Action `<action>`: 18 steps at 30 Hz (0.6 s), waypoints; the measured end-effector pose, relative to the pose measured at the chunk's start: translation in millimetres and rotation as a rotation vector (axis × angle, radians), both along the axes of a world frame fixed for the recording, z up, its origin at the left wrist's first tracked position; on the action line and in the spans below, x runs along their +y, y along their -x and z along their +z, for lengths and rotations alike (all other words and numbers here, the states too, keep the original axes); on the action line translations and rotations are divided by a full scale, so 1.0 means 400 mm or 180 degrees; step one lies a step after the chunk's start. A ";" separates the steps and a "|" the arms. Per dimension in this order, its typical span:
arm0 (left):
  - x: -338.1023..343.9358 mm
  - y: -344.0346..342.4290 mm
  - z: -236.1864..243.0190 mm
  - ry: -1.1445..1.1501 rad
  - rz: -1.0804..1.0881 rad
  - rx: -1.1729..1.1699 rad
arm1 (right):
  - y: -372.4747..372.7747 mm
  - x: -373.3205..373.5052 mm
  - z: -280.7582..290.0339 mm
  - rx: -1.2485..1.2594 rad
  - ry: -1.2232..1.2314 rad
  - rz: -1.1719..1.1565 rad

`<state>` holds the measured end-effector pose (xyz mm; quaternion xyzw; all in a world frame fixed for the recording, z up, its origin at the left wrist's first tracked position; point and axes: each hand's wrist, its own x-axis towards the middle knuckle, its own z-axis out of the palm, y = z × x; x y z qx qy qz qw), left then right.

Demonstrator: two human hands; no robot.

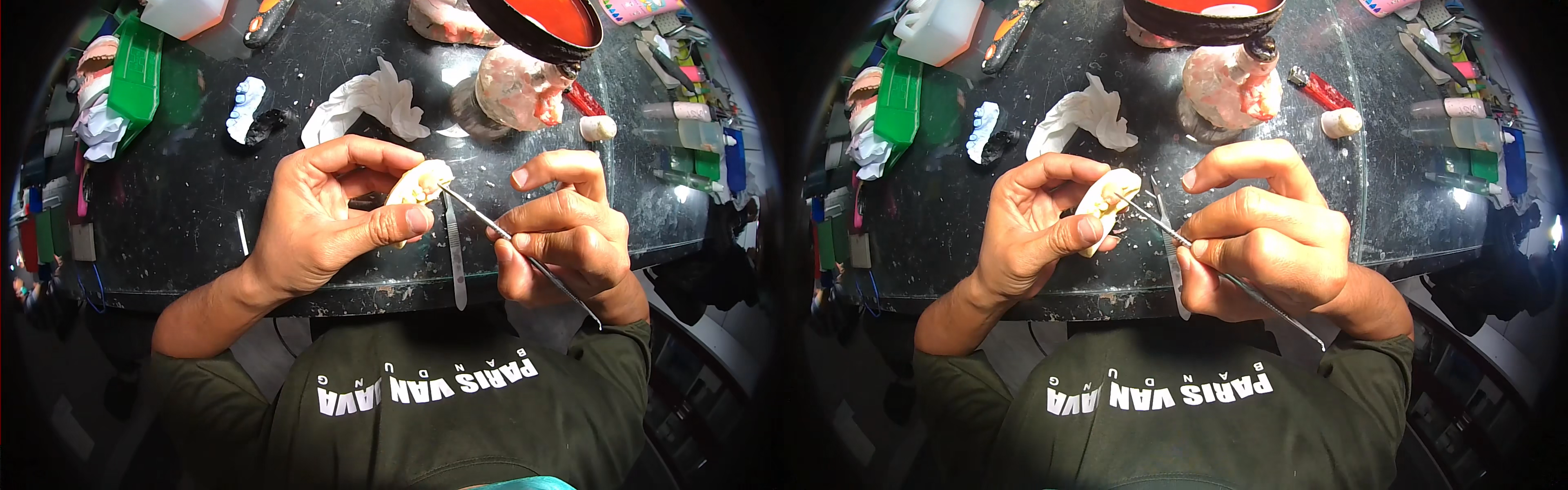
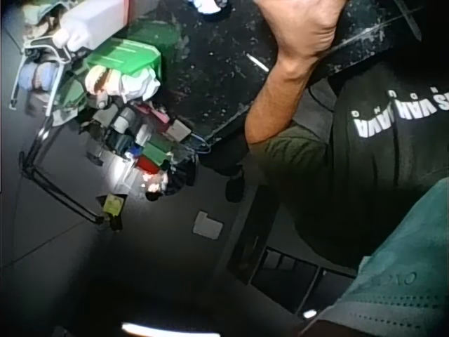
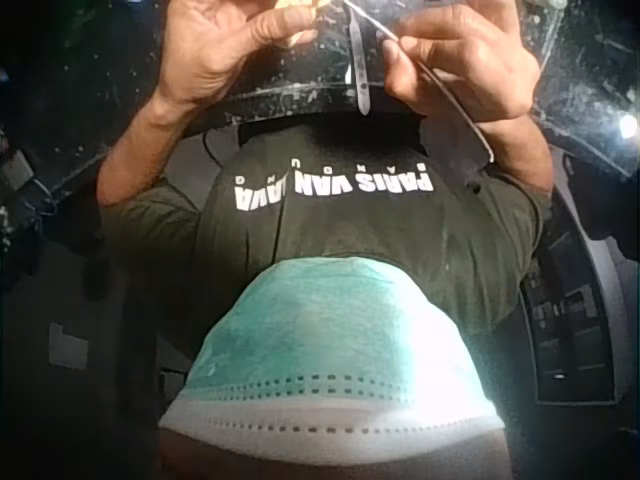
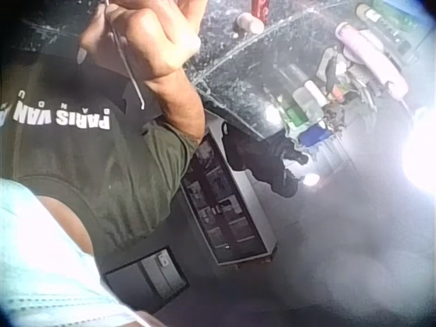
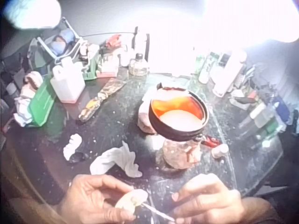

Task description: The person fits artificial teeth onto a dental model by hand, heats a metal carving tool over a burner, and sculpts the wax base around the teeth using the tool.

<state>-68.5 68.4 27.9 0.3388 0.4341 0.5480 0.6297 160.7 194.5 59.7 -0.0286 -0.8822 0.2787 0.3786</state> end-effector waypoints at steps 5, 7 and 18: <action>-0.003 0.002 -0.001 -0.0028 -0.0004 0.0083 | 0.005 -0.001 -0.002 0.0007 -0.0029 0.0019; -0.004 0.001 -0.002 -0.0026 0.0014 0.0078 | 0.006 -0.001 0.000 -0.0015 -0.0033 0.0022; -0.005 0.005 0.000 0.0008 -0.0045 0.0078 | 0.010 -0.002 -0.003 0.0008 -0.0056 0.0027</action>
